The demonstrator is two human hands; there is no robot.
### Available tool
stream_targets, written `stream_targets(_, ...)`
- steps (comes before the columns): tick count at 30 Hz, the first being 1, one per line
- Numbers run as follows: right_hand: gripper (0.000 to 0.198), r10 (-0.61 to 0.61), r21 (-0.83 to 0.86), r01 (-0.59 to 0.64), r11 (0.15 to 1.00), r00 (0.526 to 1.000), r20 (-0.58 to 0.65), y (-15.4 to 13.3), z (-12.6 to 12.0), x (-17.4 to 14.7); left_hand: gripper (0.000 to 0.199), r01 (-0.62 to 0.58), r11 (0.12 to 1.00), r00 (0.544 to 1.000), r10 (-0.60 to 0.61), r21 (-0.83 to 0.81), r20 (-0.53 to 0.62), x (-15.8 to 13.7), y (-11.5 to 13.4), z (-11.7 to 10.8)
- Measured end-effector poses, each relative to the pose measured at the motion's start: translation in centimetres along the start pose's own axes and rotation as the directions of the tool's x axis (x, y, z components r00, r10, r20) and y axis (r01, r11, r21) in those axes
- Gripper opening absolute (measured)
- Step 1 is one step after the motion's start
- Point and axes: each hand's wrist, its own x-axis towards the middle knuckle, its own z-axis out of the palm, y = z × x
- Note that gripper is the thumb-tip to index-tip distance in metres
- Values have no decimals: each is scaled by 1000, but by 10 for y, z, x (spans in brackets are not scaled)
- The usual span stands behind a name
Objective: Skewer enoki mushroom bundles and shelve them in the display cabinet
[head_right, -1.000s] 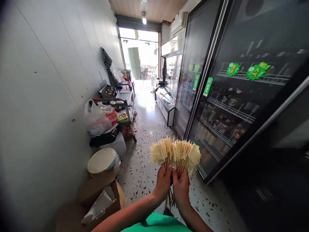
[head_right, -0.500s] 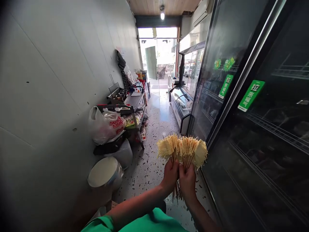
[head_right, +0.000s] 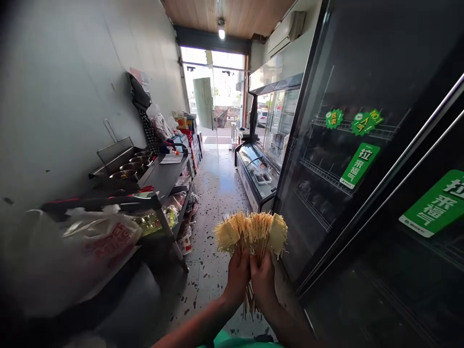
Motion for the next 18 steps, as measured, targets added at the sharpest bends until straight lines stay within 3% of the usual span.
stream_targets(8,36,32,-49,-32,998,999,8,45,87,144,37,5,1000,1000,-5,4,26,173,-25,14)
stream_targets(14,42,10,-86,-15,996,998,-57,93,155,288,31,11,999,1000,-12,42,23,336,-59,44)
stream_targets(18,36,64,-74,-66,995,997,-30,106,206,384,30,39,996,999,-40,82,13,444,-66,56)
